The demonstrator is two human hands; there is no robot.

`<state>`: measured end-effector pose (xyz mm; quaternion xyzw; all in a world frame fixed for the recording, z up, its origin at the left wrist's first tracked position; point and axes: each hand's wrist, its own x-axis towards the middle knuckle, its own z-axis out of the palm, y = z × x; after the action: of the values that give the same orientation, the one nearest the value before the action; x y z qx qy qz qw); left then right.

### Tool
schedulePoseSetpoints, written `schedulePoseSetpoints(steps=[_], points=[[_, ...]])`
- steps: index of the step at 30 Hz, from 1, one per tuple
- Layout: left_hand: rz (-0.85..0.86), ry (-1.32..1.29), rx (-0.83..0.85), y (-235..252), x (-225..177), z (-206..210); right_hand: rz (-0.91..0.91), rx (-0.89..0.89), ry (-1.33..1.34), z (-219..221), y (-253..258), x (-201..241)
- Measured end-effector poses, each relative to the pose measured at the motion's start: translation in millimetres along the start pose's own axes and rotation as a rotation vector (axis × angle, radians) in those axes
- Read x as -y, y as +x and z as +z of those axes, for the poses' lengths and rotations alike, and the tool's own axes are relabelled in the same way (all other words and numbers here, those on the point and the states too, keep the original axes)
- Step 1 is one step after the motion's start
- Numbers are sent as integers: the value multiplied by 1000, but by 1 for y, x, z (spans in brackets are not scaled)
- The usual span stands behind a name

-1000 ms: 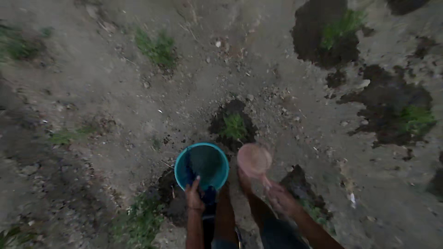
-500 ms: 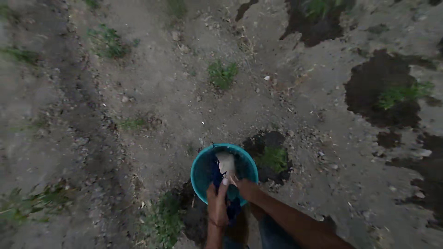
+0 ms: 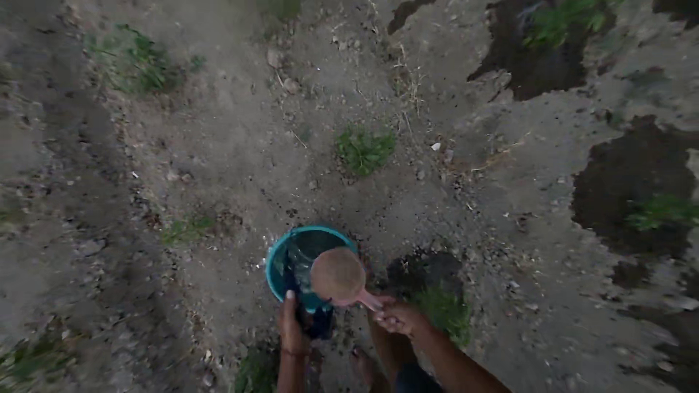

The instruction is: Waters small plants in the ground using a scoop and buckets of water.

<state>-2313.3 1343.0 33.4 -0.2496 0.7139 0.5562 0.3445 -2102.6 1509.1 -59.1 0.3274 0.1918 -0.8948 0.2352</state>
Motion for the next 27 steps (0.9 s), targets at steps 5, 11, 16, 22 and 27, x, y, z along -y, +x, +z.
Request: schedulePoseSetpoints(steps=[5, 11, 16, 22, 27], points=[[-26, 21, -67, 56, -28, 18, -203, -165, 29, -17, 0, 65], [-63, 101, -55, 60, -30, 12, -345, -530, 193, -45, 61, 133], [-85, 176, -57, 61, -30, 1, -402, -715, 329, -63, 97, 169], [-69, 213, -113, 75, -26, -30, -418, -861, 423, -45, 105, 193], [-101, 220, -131, 87, -32, -43, -379, -1014, 372, -21, 104, 207]])
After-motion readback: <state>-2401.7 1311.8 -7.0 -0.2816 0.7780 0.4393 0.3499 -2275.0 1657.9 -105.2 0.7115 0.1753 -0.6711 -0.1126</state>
